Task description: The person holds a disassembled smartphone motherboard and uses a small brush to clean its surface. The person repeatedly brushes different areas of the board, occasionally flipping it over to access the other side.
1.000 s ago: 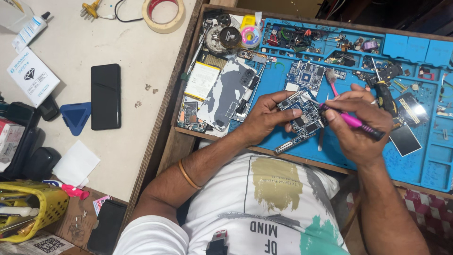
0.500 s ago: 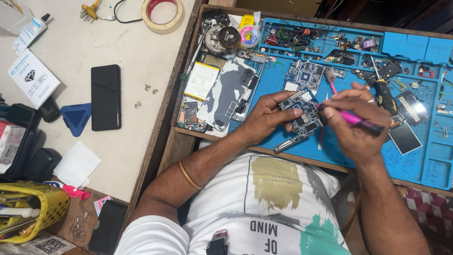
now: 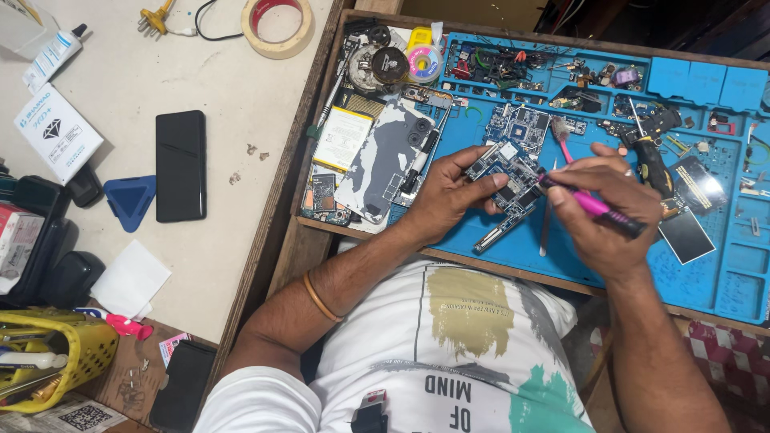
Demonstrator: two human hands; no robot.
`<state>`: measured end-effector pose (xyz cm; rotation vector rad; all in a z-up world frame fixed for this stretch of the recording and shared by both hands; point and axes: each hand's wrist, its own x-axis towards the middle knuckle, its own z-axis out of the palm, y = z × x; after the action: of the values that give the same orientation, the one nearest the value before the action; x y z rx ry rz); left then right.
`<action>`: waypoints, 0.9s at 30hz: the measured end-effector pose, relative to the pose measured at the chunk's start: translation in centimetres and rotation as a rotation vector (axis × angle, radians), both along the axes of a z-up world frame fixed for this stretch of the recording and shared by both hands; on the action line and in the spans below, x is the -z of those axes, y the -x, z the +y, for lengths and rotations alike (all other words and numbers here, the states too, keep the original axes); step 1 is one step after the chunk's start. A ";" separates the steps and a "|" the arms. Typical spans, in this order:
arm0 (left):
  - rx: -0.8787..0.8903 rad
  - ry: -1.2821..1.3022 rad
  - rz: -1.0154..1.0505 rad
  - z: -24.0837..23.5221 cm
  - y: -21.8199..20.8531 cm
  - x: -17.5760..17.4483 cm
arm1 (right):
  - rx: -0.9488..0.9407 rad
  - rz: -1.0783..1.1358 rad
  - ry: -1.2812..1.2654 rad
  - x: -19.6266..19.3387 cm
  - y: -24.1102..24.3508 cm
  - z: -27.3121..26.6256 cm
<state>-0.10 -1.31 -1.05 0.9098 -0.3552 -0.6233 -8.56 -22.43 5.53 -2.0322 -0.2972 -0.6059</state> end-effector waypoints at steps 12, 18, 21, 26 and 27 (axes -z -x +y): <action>0.037 -0.041 -0.089 0.1 0.3 -0.4 | -0.009 0.055 0.011 0.6 0.0 0.4; 0.052 -0.122 -0.124 0.0 0.2 -0.4 | -0.046 0.110 -0.163 1.0 -0.4 -0.2; 0.031 -0.119 -0.085 -0.1 0.2 -0.2 | -0.048 0.146 -0.311 1.1 -0.6 -0.3; 0.058 -0.127 -0.081 0.0 0.2 -0.1 | -0.082 0.212 -0.322 0.8 -0.5 -0.6; 0.076 -0.125 -0.079 0.0 0.2 -0.1 | -0.085 0.219 -0.277 0.8 -0.4 -0.6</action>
<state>-0.30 -1.27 -0.98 1.0464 -0.4266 -0.6867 -8.19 -23.08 4.72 -1.7892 -0.1582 -0.3471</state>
